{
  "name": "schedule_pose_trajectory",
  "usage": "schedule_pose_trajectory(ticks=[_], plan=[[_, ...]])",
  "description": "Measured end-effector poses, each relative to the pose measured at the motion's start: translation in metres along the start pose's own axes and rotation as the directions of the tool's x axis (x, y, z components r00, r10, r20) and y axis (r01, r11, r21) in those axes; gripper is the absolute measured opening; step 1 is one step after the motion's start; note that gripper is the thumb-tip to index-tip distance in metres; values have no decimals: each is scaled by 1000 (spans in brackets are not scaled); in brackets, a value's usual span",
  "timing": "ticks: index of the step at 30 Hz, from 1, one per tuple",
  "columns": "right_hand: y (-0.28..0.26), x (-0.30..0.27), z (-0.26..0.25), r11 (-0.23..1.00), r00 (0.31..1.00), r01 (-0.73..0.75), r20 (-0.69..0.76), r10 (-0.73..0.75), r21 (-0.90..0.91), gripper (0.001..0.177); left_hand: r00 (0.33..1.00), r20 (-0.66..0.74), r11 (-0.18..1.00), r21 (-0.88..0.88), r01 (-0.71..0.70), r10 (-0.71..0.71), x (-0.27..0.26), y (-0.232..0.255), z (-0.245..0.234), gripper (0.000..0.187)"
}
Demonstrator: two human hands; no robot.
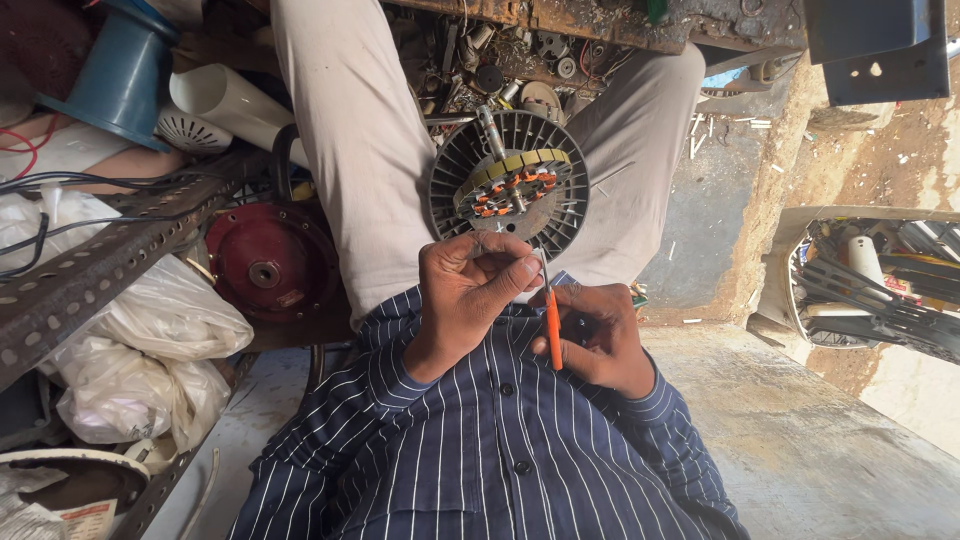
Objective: The person repairs a fan motor by inserting small white strips into the stator slots and trimming the excess material with shears.
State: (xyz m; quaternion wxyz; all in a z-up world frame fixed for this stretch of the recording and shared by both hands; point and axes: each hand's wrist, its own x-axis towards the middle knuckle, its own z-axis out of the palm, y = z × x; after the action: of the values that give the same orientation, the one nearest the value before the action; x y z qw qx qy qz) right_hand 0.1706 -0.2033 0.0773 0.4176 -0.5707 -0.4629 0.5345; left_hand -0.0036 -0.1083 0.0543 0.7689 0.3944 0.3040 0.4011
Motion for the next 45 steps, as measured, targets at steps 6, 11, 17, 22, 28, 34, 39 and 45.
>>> schedule_pose_trajectory(ticks=[6,11,17,22,28,34,39,45], plan=[[13,-4,-3,999,999,48,3,-48,-23,33,999,33,999,-19,39,-38,1,3,-3,10],[20,-5,-3,992,992,113,-70,-109,58,39,995,65,990,118,-81,74,5,14,2,14],[6,-2,-2,997,999,17,-30,-20,-78,36,997,68,955,291,-62,44,5,22,9,29],[0,2,-2,996,1000,17,-20,-18,-85,38,991,90,950,288,-121,99,8,24,6,24],[-1,1,-7,995,999,18,36,-14,-98,40,985,168,931,355,-88,29,14,33,-1,30],[8,-2,-8,993,999,27,38,-23,-112,40,984,177,935,343,-88,28,14,33,-2,24],[25,-6,-19,991,1000,1,29,3,-131,28,987,162,952,300,-63,14,13,32,-3,24],[27,42,-34,906,928,-300,-312,205,-297,45,978,125,796,569,-209,168,13,32,-8,18]])
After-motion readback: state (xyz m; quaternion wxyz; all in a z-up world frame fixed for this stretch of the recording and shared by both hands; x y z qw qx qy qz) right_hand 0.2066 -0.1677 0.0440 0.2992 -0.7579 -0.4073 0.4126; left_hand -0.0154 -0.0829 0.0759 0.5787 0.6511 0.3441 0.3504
